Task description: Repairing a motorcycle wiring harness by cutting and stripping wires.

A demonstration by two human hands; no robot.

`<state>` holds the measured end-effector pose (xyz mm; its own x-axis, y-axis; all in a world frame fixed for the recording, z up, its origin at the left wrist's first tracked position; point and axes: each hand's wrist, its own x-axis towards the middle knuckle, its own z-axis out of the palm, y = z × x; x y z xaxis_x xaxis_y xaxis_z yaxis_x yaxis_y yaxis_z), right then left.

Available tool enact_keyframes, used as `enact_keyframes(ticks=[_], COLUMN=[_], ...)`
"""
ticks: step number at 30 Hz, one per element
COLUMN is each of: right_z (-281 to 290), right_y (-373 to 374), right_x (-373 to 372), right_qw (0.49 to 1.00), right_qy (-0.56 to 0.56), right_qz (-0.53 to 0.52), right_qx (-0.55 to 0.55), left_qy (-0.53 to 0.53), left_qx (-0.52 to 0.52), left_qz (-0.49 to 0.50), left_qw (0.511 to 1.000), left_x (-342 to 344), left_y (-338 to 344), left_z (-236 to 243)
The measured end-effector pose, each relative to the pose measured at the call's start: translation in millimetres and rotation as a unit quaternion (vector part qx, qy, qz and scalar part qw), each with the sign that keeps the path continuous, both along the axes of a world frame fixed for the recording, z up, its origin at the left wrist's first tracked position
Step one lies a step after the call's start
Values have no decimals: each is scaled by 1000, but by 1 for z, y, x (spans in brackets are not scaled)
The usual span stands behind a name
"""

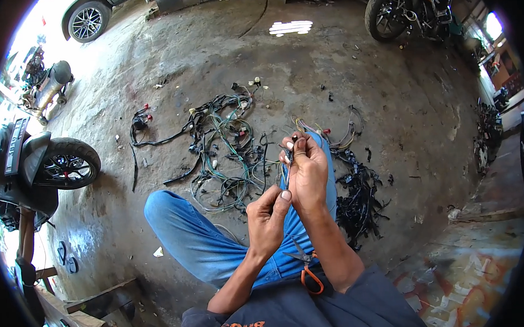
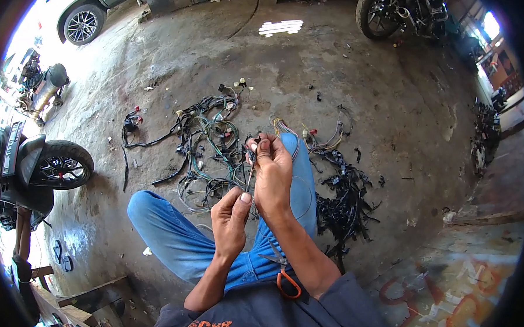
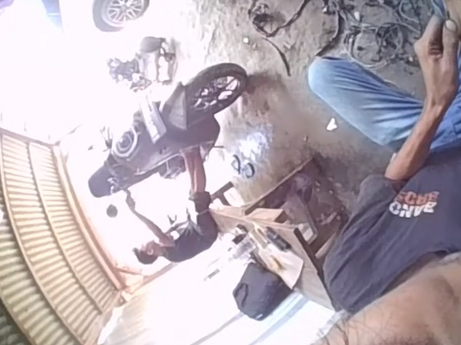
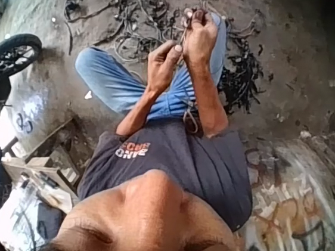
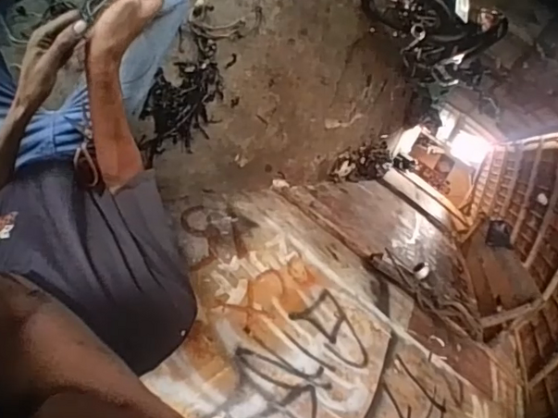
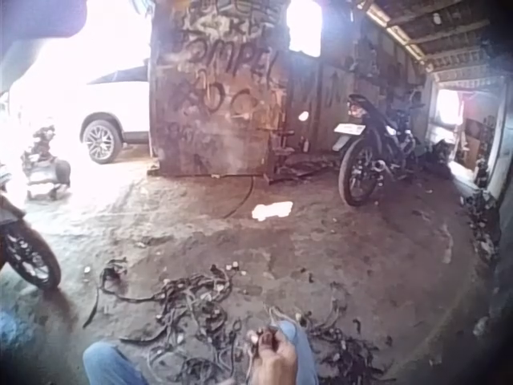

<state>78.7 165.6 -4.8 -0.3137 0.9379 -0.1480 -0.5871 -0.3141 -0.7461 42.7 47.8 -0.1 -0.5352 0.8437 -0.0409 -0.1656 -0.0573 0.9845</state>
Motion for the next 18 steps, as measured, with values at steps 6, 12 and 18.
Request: enact_keyframes(ticks=[6, 12, 18], right_z=[-27, 29, -21], right_y=[75, 84, 68], right_x=[23, 88, 173], right_qw=[986, 962, 933], right_qy=[-18, -143, -300], right_qz=[-158, -177, -147], right_qx=[-51, 152, 137], left_qy=[111, -64, -100], left_qx=[69, 71, 113], left_qz=[-24, -36, -100], left_qw=[991, 995, 983], left_x=[17, -11, -10], left_y=[-23, -23, -2], left_z=[20, 10, 21])
